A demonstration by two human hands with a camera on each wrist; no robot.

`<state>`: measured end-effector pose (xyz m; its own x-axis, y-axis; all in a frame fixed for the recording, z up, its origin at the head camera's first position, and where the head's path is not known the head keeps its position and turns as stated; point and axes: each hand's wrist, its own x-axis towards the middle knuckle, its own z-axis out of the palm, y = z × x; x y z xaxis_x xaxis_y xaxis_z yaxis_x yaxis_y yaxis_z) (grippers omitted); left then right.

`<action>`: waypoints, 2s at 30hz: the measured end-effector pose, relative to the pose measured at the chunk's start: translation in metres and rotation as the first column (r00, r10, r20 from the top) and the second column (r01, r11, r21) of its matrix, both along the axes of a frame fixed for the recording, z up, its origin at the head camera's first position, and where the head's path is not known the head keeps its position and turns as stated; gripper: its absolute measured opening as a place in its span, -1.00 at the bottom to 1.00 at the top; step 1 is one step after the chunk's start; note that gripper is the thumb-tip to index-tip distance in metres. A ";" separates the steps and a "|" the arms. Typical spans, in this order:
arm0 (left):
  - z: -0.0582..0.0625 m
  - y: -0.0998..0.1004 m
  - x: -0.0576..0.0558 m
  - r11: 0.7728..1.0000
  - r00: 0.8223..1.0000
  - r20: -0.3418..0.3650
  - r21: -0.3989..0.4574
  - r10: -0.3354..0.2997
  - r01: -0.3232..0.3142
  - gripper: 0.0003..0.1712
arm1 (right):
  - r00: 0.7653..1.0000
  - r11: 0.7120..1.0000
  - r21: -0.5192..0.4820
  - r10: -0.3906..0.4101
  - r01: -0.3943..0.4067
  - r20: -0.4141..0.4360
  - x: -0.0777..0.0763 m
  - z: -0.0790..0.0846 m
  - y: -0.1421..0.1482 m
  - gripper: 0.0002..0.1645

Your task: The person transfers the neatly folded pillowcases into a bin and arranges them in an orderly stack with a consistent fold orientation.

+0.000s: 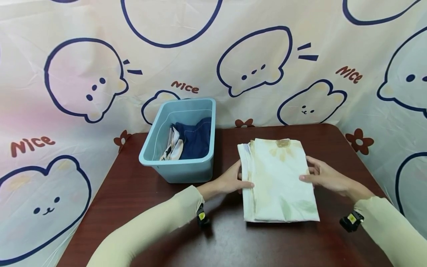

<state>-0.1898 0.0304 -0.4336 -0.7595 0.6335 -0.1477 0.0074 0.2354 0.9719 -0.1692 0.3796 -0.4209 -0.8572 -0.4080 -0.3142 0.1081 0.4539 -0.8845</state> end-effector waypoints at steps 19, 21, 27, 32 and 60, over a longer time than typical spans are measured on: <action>0.019 -0.007 -0.005 1.000 1.000 -0.005 -0.021 0.016 -0.016 0.08 | 0.999 0.997 0.078 -0.023 0.025 -0.031 -0.005 0.014 -0.011 0.09; 0.022 -0.008 -0.005 0.999 1.000 -0.002 -0.030 0.020 -0.020 0.06 | 0.999 0.997 0.078 -0.023 0.026 -0.037 -0.006 0.017 -0.013 0.08; 0.033 -0.012 -0.007 0.998 0.999 0.021 -0.050 0.035 -0.034 0.07 | 0.999 0.997 0.064 -0.029 0.032 -0.041 -0.007 0.022 -0.016 0.07; 0.036 -0.013 -0.008 0.998 1.000 0.007 -0.056 0.030 -0.030 0.06 | 0.999 0.999 0.038 -0.013 0.014 -0.041 -0.009 0.026 -0.017 0.04; 0.045 -0.017 -0.015 0.999 0.999 0.026 -0.027 0.023 -0.022 0.21 | 0.999 0.996 0.087 -0.021 0.023 -0.031 -0.019 0.031 -0.023 0.13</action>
